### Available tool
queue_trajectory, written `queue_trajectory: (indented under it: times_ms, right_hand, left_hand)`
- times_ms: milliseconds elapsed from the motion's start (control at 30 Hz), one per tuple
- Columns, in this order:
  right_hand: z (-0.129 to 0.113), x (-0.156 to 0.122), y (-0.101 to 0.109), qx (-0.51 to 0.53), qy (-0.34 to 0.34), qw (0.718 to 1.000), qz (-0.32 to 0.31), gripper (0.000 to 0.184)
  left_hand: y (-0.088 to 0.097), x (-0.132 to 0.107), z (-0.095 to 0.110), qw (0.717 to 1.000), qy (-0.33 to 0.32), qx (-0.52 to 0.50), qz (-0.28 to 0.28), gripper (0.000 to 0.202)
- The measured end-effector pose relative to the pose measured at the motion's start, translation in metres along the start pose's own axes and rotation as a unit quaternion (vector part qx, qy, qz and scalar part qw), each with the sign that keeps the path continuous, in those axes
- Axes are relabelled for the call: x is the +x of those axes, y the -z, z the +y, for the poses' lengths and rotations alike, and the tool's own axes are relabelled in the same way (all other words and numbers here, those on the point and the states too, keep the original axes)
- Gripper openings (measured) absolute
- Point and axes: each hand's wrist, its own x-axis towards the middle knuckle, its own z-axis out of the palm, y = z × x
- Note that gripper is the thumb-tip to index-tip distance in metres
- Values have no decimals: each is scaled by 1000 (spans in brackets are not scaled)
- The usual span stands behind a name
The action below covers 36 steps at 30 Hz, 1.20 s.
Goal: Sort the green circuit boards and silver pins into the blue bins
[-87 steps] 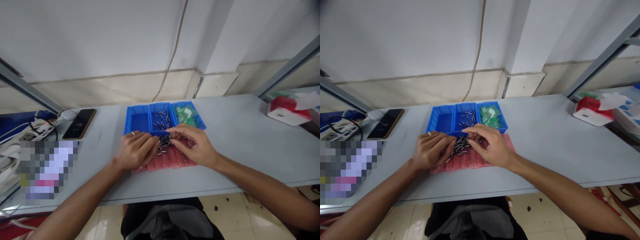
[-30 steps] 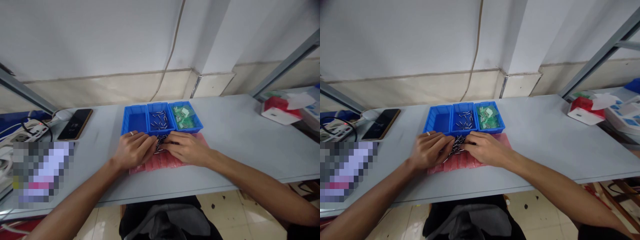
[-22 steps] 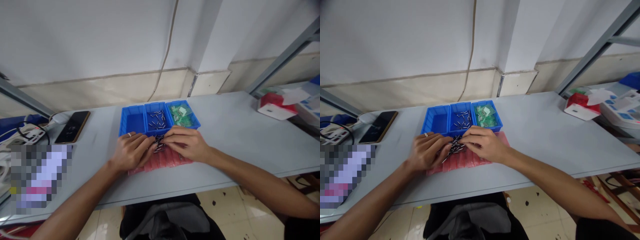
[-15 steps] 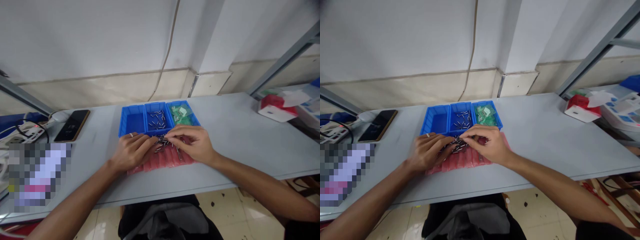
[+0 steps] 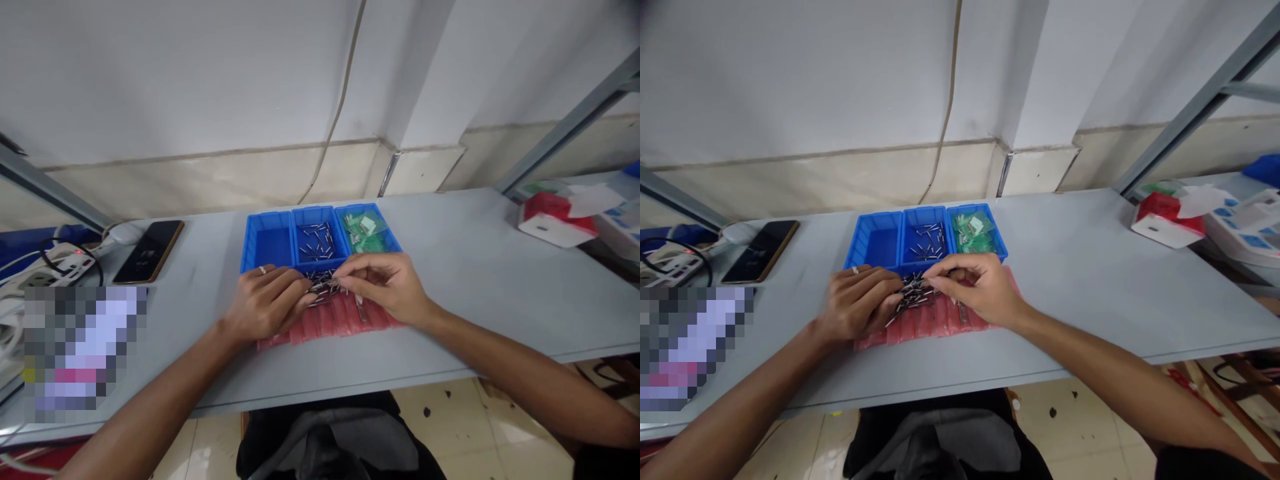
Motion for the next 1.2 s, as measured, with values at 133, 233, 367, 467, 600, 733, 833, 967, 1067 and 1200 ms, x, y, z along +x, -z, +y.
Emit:
queue_trajectory:
  times_ms: [133,233,367,467,600,733,833,967,1067,1200]
  right_hand:
    - [4,4,4,30,-34,996,73,15]
    - [2,6,7,34,-27,997,68,22]
    - [3,3,7,-142,90,986,-10,20]
    - [14,0,3,-331,219,912,-104,24]
    - [28,-2,-2,-450,242,845,-155,27]
    - [30,-1,-3,-468,251,829,-173,28]
    - [26,0,-2,-453,282,826,-180,25]
    - [21,-1,-1,-430,317,826,-182,21]
    - [20,-2,-1,-447,302,816,-209,19]
    - [22,-2,-3,-452,301,811,-219,20]
  left_hand:
    - [0,-3,-1,1000,23,12,11,1]
    - [0,-4,-1,999,26,24,16,3]
    - [-1,-3,0,1000,14,25,10,2]
    - [-1,-1,0,1000,15,22,7,2]
    - [0,-1,-1,999,14,29,4,1]
    - [-1,-2,-1,1000,15,25,-3,2]
    - [-2,-2,0,1000,18,20,-1,2]
    - [-3,-2,0,999,22,24,2,1]
    - [-2,-2,-1,999,19,28,0,1]
    - [0,-2,-1,999,16,27,1,1]
